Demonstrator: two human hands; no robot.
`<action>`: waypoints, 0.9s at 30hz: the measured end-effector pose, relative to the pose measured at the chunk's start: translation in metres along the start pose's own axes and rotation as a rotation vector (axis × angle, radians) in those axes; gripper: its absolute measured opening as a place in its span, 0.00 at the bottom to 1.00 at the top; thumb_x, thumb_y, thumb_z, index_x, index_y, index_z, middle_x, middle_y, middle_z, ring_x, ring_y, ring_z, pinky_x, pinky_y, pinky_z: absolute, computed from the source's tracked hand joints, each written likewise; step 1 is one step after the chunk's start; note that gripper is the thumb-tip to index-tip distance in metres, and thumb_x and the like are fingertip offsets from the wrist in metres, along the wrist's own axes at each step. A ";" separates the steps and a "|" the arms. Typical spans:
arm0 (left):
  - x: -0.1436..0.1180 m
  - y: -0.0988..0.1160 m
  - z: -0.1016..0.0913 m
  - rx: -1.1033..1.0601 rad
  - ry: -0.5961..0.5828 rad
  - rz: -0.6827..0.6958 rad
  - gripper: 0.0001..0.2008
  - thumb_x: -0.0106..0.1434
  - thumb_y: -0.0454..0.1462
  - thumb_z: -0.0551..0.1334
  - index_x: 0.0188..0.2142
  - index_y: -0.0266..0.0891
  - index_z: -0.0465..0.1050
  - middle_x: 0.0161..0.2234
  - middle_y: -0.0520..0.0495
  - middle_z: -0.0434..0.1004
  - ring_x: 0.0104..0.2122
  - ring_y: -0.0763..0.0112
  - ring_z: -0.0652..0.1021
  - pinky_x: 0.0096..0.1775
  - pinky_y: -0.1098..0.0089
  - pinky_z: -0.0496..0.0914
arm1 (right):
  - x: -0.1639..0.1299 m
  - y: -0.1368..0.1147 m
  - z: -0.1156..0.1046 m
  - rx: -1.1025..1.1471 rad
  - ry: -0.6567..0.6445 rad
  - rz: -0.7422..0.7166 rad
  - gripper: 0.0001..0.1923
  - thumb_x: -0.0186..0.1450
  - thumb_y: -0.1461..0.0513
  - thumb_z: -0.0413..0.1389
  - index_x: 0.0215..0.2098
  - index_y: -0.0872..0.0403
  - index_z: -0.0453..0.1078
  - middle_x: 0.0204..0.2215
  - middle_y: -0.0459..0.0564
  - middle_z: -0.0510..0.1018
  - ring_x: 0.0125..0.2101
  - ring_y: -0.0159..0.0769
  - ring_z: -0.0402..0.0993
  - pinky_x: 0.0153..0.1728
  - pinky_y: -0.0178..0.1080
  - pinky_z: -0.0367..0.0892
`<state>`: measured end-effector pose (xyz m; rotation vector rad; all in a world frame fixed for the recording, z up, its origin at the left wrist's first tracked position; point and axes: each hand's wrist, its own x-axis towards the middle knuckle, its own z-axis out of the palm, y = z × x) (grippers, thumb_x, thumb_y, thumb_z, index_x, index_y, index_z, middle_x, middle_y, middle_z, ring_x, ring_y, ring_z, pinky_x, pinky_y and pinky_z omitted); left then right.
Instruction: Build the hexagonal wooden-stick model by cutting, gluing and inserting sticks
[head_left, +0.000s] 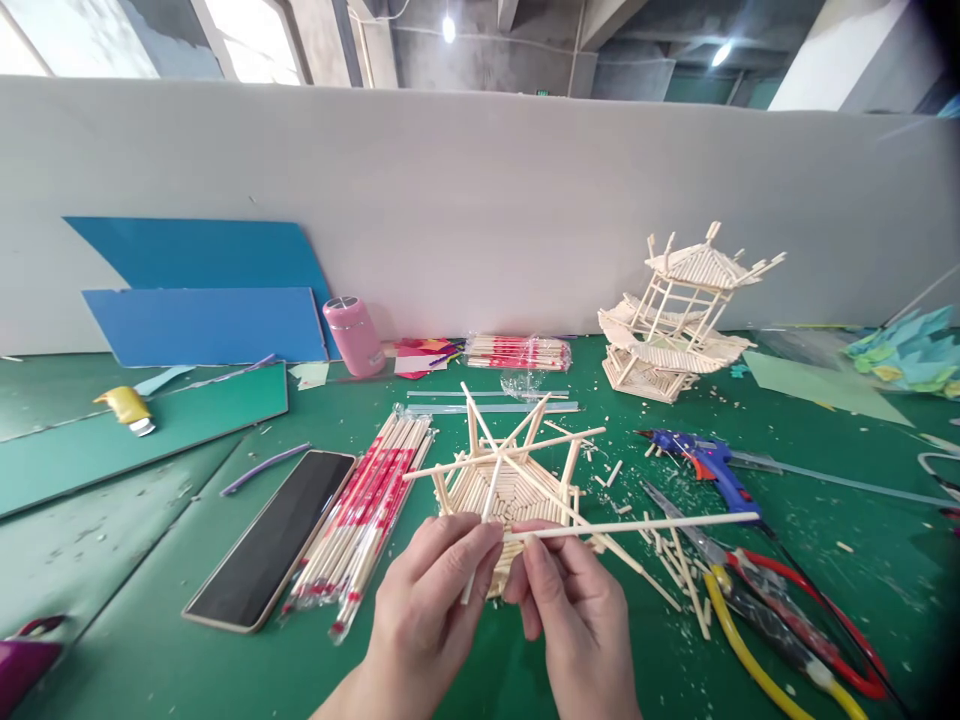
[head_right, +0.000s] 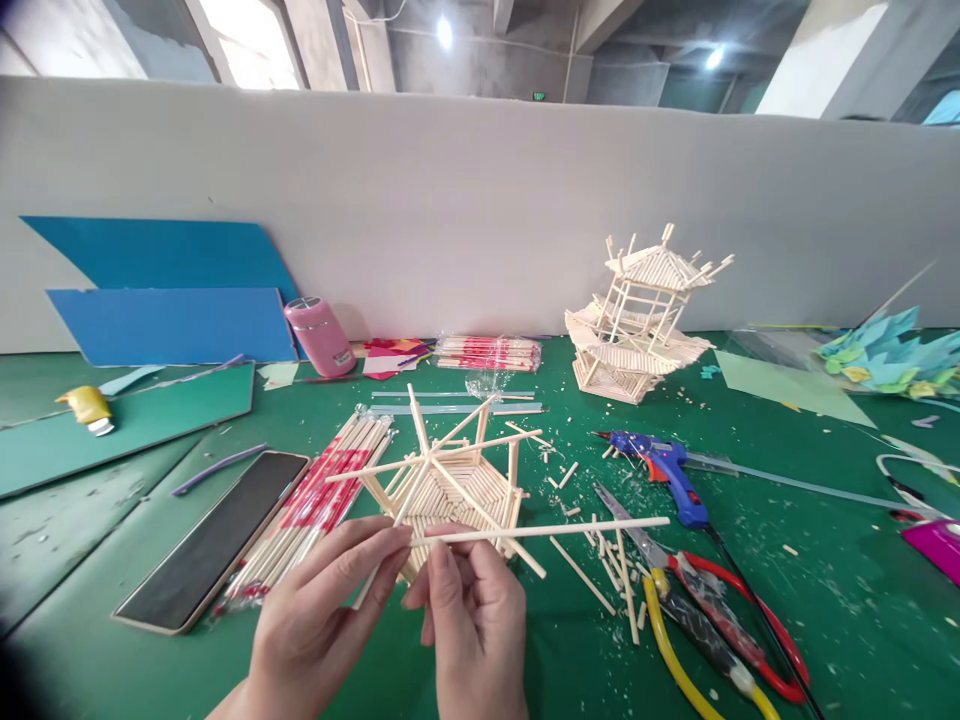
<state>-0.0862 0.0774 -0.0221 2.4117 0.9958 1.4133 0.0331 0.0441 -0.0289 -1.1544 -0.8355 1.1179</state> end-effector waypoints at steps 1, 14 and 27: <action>0.000 -0.001 0.000 0.000 -0.008 0.005 0.13 0.56 0.23 0.57 0.41 0.32 0.69 0.35 0.44 0.72 0.33 0.75 0.74 0.34 0.78 0.70 | 0.000 0.000 0.000 0.020 0.000 0.010 0.13 0.60 0.53 0.53 0.31 0.55 0.69 0.16 0.41 0.67 0.14 0.21 0.57 0.15 0.26 0.54; 0.002 -0.001 -0.002 0.027 -0.045 0.047 0.12 0.57 0.24 0.56 0.41 0.31 0.69 0.35 0.44 0.72 0.34 0.76 0.75 0.36 0.80 0.70 | 0.006 0.012 -0.003 0.146 -0.082 0.027 0.12 0.61 0.54 0.52 0.33 0.53 0.70 0.15 0.41 0.68 0.13 0.20 0.57 0.15 0.26 0.52; 0.001 0.001 -0.001 0.016 -0.003 0.031 0.14 0.57 0.23 0.56 0.43 0.31 0.68 0.35 0.43 0.73 0.33 0.75 0.75 0.34 0.78 0.71 | 0.006 0.018 -0.006 0.144 -0.072 0.023 0.12 0.61 0.54 0.53 0.34 0.54 0.72 0.15 0.40 0.64 0.14 0.21 0.57 0.15 0.27 0.54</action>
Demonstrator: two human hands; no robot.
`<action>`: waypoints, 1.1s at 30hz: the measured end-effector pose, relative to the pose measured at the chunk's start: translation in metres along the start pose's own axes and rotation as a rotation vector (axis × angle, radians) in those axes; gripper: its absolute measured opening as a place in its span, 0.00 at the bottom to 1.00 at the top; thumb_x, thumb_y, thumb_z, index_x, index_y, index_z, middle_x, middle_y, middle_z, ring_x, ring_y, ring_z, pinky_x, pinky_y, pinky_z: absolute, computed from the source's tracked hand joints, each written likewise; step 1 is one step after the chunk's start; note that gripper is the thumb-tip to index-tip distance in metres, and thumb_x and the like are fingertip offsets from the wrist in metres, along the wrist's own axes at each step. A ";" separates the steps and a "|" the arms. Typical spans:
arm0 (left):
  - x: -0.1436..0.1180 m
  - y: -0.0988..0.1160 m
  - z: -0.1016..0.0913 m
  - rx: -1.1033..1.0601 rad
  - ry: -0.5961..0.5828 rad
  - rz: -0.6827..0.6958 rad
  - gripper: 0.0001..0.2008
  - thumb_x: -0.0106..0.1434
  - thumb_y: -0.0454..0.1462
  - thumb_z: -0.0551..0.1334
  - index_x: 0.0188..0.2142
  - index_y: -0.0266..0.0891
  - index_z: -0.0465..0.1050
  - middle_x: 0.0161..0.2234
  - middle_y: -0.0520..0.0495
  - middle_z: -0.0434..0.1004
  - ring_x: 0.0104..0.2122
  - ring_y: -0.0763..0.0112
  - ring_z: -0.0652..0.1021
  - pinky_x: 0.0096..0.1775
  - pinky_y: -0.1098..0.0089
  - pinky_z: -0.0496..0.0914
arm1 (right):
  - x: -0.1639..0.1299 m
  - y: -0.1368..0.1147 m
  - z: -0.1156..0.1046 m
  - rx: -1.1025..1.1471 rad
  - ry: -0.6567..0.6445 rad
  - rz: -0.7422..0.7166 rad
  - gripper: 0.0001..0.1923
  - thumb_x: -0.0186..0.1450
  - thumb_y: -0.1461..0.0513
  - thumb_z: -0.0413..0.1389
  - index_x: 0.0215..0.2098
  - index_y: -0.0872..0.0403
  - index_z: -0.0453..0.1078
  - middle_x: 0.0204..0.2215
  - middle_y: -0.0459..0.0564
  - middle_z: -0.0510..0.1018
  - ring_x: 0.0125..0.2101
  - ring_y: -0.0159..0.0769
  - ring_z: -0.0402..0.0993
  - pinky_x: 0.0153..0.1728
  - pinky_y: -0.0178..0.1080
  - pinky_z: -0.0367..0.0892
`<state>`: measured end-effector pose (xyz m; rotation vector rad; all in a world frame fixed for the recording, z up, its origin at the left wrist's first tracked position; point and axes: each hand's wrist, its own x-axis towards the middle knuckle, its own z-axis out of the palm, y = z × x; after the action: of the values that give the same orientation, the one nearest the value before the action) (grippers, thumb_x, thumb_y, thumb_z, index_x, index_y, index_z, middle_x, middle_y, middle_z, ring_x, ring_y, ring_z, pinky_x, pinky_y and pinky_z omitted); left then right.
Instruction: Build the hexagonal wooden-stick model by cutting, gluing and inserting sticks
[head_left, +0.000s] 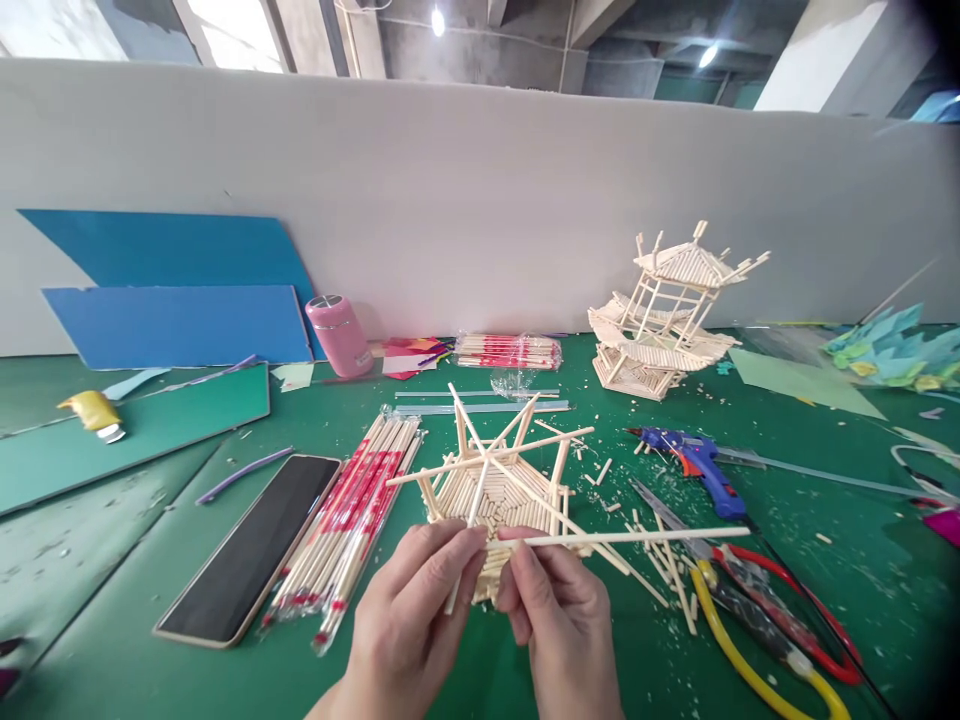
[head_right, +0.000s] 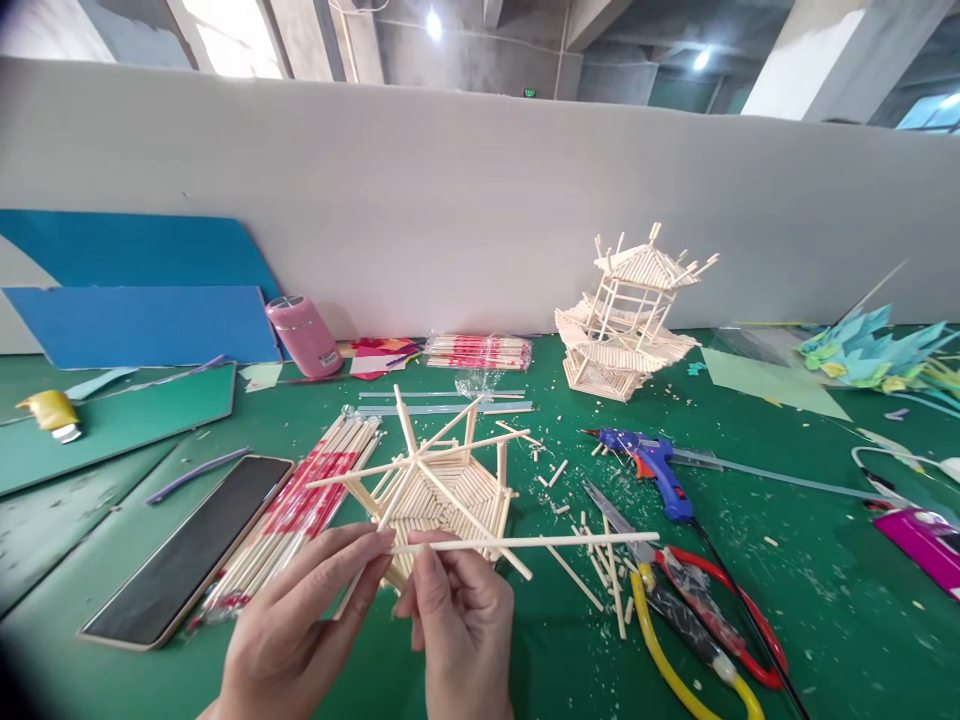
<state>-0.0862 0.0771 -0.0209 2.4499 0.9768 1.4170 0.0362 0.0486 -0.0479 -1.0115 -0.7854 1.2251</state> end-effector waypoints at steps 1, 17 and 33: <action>0.000 0.000 0.000 -0.001 -0.002 -0.006 0.14 0.57 0.23 0.56 0.43 0.32 0.68 0.35 0.43 0.73 0.33 0.74 0.75 0.34 0.78 0.71 | 0.000 0.000 0.000 0.003 0.003 -0.003 0.12 0.61 0.54 0.53 0.34 0.54 0.72 0.15 0.40 0.65 0.14 0.22 0.57 0.15 0.27 0.54; 0.001 0.007 0.000 0.012 0.061 -0.100 0.12 0.56 0.26 0.58 0.40 0.36 0.68 0.30 0.46 0.75 0.29 0.72 0.76 0.31 0.76 0.72 | -0.001 -0.001 0.003 -0.001 0.104 0.034 0.14 0.57 0.53 0.56 0.30 0.56 0.73 0.13 0.41 0.65 0.14 0.23 0.55 0.15 0.29 0.52; -0.002 0.008 0.003 0.002 0.106 -0.118 0.14 0.55 0.25 0.59 0.41 0.36 0.68 0.30 0.46 0.76 0.29 0.73 0.77 0.31 0.77 0.72 | -0.002 -0.002 0.009 0.035 0.203 0.044 0.14 0.54 0.53 0.59 0.28 0.56 0.75 0.12 0.41 0.64 0.13 0.23 0.54 0.15 0.30 0.50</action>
<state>-0.0804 0.0704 -0.0202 2.2968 1.1243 1.5200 0.0282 0.0484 -0.0429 -1.1100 -0.5848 1.1483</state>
